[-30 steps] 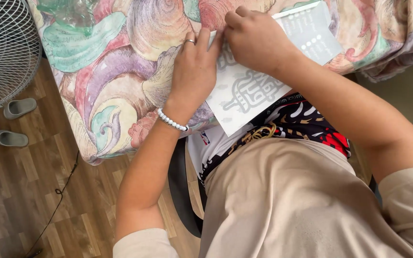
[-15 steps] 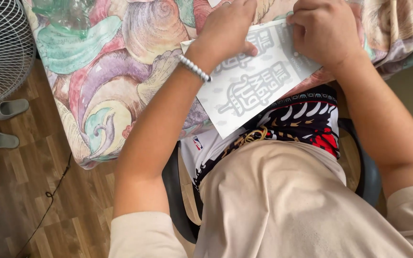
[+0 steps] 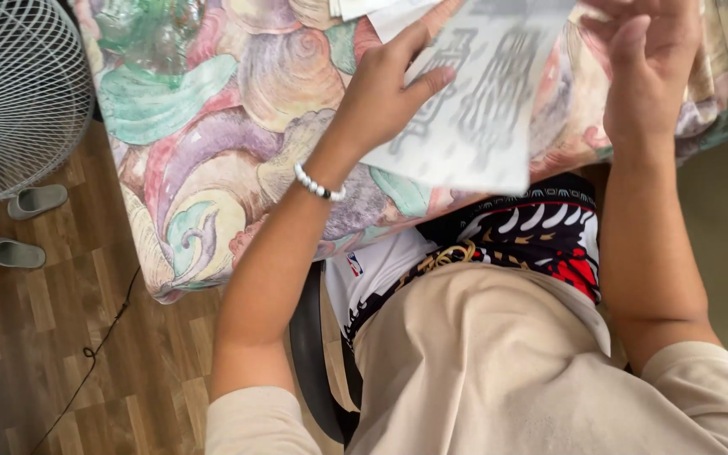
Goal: Peeling the backing or excess material from large printed sticker sheets
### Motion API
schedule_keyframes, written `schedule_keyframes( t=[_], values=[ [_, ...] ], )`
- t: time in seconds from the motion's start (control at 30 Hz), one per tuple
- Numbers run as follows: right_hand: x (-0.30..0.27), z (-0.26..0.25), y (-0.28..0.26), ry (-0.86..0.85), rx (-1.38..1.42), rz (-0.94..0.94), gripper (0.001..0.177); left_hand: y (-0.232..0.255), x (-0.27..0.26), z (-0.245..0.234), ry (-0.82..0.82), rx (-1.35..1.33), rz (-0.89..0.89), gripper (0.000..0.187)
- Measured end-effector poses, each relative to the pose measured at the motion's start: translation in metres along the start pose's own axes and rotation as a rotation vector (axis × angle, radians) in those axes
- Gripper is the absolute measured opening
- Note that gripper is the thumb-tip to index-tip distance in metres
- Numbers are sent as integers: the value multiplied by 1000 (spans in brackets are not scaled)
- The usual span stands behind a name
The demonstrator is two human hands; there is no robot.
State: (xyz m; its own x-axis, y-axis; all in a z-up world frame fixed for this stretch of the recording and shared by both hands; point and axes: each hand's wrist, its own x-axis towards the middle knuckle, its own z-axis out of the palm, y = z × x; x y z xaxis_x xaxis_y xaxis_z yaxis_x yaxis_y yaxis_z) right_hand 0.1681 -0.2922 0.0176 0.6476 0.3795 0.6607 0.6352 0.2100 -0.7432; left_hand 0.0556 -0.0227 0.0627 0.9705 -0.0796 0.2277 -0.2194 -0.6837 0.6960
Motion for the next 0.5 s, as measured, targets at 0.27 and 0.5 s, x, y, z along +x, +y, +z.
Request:
schedule_keyframes(
  t=[0.27, 0.5],
  values=[
    [27, 44, -32, -209, 137, 93, 59, 11, -38, -9, 415, -484, 49, 31],
    [20, 55, -19, -200, -79, -10, 18, 1, -44, 10, 498, -458, -56, 43]
  ],
)
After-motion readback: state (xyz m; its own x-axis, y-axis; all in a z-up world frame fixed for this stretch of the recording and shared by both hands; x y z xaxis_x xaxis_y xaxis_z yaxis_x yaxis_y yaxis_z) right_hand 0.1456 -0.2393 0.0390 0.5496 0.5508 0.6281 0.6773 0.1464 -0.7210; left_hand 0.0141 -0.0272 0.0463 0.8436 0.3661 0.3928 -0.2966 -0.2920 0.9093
